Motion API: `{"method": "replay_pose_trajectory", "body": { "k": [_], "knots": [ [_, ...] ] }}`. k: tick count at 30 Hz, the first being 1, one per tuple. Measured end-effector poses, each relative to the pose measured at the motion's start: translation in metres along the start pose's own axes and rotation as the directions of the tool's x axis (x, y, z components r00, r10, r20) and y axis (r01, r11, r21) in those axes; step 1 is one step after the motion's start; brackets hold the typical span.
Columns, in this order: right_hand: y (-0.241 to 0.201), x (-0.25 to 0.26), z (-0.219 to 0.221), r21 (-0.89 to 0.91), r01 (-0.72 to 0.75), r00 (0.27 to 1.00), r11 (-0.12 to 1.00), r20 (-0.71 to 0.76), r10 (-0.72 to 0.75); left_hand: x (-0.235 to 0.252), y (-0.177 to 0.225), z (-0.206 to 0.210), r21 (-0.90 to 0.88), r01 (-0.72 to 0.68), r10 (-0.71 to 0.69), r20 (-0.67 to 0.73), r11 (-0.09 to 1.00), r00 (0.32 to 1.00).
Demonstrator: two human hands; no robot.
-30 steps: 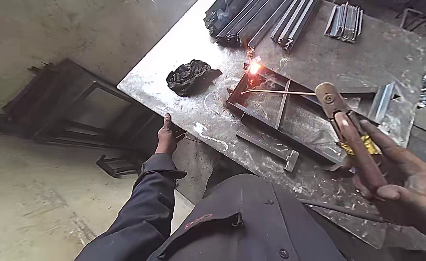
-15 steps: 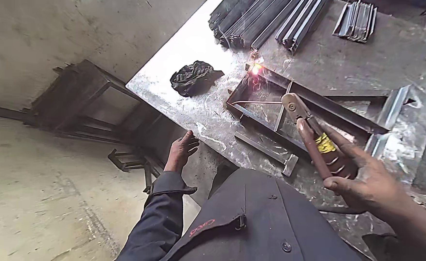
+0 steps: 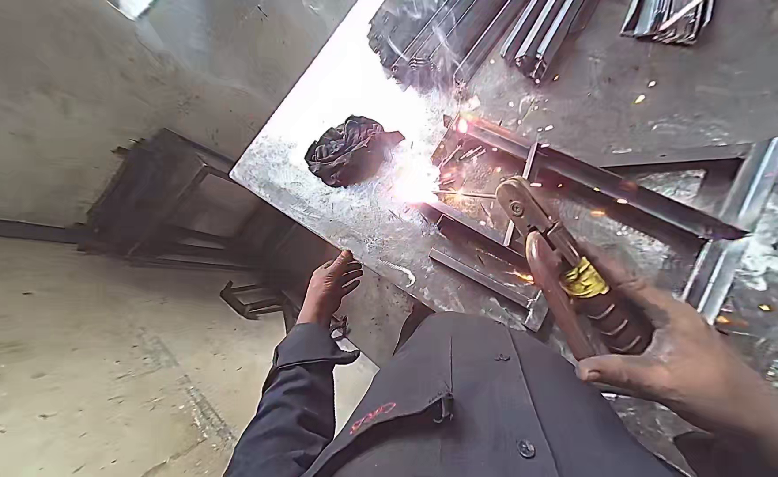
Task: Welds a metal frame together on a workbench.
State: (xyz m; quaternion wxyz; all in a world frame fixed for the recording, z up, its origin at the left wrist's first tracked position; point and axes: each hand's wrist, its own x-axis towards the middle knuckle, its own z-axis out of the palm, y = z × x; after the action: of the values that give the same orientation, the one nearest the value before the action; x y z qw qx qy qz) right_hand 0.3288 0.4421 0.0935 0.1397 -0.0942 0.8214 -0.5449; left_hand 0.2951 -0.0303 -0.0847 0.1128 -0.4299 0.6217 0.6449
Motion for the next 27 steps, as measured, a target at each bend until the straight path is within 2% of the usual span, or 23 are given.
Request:
{"method": "replay_pose_trajectory", "body": {
  "k": [11,27],
  "knots": [
    [0.0033,-0.0041,0.0045,-0.016,0.074,0.997,0.997,-0.002,-0.074,0.0106,-0.0004,-0.0081,0.019,0.001,-0.001,0.036,1.0,0.999],
    [0.002,-0.0054,0.008,-0.034,0.055,0.999,0.998,0.003,-0.055,0.0056,-0.0012,-0.0053,0.002,-0.006,0.006,0.05,1.0,0.999]
  ]
}}
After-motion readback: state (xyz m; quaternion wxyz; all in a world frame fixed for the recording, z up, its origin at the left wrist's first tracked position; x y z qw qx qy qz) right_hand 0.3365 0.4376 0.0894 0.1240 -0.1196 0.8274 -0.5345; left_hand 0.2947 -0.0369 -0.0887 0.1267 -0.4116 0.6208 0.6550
